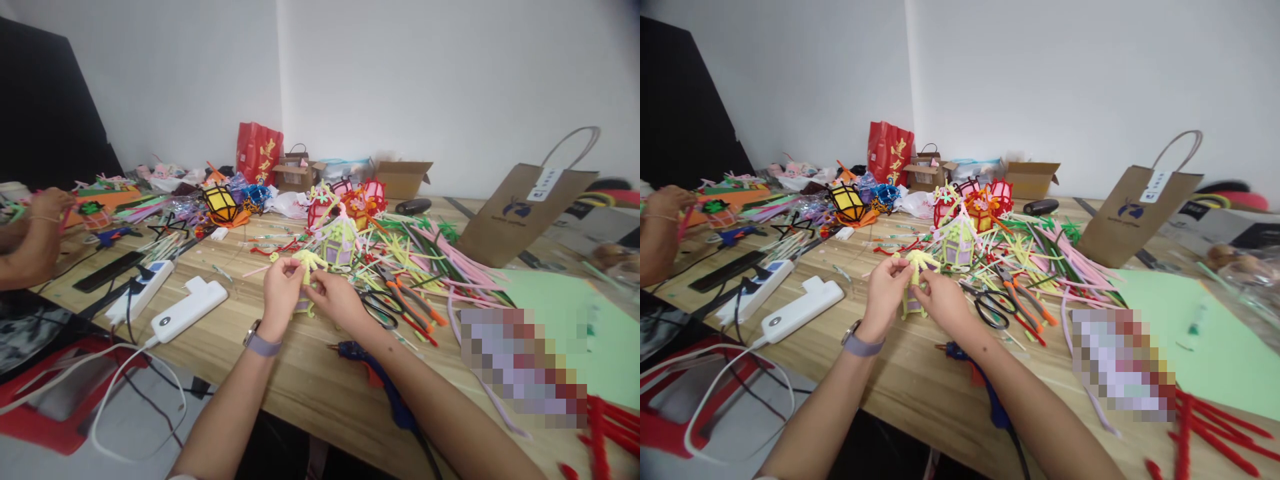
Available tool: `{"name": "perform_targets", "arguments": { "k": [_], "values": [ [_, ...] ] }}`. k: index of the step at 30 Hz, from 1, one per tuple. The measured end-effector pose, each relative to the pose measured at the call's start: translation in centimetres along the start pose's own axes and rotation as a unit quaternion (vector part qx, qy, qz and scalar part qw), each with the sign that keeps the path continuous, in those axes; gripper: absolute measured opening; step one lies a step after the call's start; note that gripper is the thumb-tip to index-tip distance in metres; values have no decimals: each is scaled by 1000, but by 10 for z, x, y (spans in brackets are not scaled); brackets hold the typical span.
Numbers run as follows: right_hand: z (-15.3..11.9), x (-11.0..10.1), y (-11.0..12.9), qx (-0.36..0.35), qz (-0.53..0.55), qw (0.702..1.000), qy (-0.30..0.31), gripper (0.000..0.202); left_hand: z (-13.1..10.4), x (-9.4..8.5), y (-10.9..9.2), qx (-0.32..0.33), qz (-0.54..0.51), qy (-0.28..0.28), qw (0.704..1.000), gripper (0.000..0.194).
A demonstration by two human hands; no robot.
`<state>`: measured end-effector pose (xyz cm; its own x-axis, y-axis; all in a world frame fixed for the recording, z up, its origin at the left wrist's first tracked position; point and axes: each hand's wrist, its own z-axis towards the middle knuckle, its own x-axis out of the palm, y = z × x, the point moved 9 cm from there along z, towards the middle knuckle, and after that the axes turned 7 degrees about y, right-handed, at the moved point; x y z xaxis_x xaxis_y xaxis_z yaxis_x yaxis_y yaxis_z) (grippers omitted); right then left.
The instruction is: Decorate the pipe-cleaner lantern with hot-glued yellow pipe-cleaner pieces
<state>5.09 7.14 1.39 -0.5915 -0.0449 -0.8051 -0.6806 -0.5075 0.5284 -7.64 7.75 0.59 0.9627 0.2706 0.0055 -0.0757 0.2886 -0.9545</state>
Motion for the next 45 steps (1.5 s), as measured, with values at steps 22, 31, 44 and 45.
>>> {"name": "perform_targets", "arguments": {
  "k": [22,31,44,45],
  "values": [
    [2,1,-3,0,34,999,6,8,-12,-7,4,0,147,160,976,26],
    [3,2,-5,-4,-2,1000,3,4,-13,1,9,-37,128,157,978,23],
    [6,5,-7,-25,50,996,66,18,-11,6,12,-66,86,213,971,26],
    [6,5,-7,-27,54,995,73,18,-10,6,12,-64,91,219,969,26]
  ]
}}
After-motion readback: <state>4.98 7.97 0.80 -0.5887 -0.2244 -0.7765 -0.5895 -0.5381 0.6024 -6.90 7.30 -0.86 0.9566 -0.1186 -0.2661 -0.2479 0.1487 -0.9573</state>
